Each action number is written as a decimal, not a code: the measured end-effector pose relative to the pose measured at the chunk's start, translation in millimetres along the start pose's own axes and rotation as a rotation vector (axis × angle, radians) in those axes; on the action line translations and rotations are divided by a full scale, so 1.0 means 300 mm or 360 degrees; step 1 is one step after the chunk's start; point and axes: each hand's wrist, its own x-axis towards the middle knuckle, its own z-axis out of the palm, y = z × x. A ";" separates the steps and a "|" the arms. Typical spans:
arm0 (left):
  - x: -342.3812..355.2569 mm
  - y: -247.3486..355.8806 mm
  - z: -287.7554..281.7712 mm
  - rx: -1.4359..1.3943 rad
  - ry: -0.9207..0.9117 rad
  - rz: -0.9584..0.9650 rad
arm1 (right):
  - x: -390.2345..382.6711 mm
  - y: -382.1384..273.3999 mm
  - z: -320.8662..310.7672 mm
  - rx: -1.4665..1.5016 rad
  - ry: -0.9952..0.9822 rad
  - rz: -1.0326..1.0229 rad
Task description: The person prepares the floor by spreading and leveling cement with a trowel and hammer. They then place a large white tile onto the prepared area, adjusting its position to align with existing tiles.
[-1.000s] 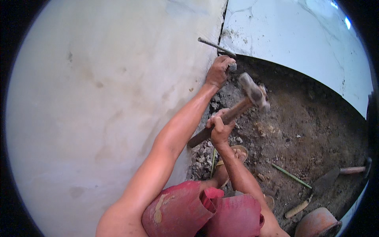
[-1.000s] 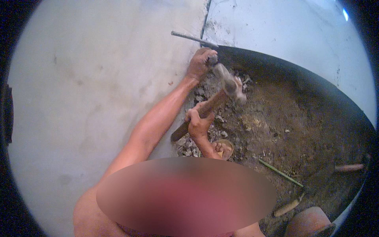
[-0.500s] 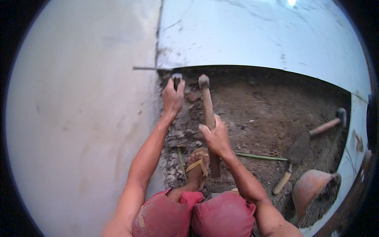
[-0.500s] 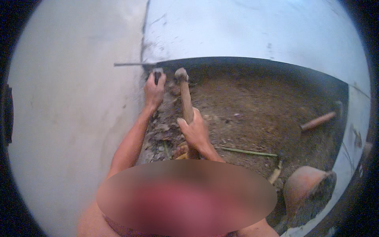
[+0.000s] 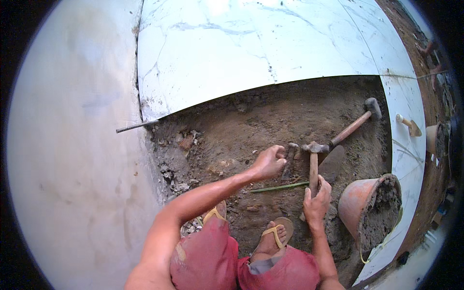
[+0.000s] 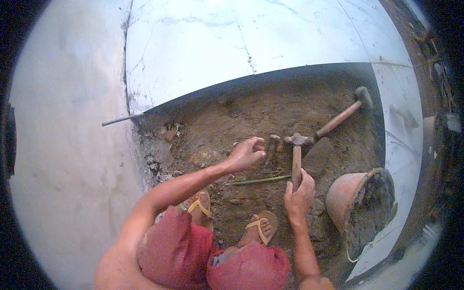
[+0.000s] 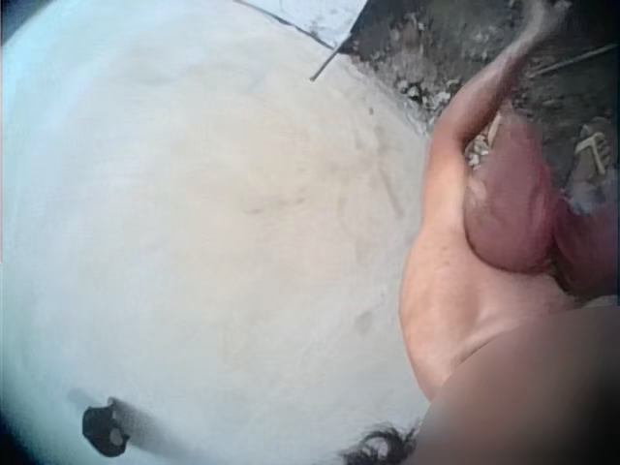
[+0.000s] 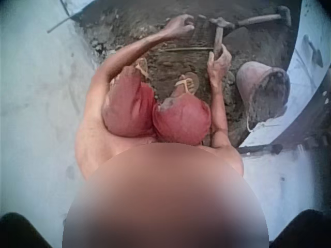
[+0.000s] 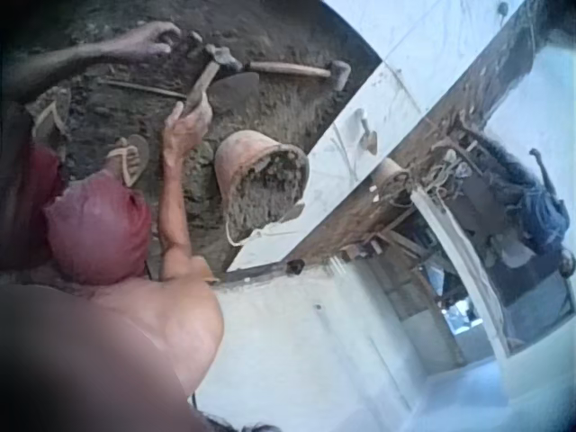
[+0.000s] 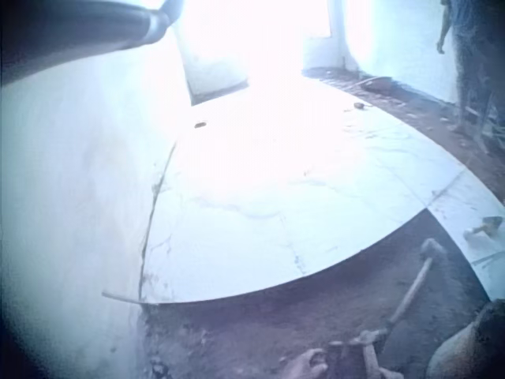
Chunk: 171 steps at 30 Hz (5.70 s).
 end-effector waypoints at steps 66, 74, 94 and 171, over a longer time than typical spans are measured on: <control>0.087 -0.091 -0.940 -0.2755 0.1507 -0.1267 | 2.138 -1.705 0.655 -0.0659 -0.0407 -0.1144; 0.042 -0.062 -0.935 -0.2713 0.1451 -0.1170 | 2.140 -1.677 0.592 -0.0501 -0.0446 -0.0960; 0.051 -0.207 -0.853 -0.2982 0.1718 -0.0924 | 1.555 -1.584 -0.384 -0.0332 0.0660 -0.1197; -2.141 0.984 0.888 -0.2384 0.0876 -0.0380 | -1.419 -0.043 -2.030 -0.0231 -0.1361 -0.0727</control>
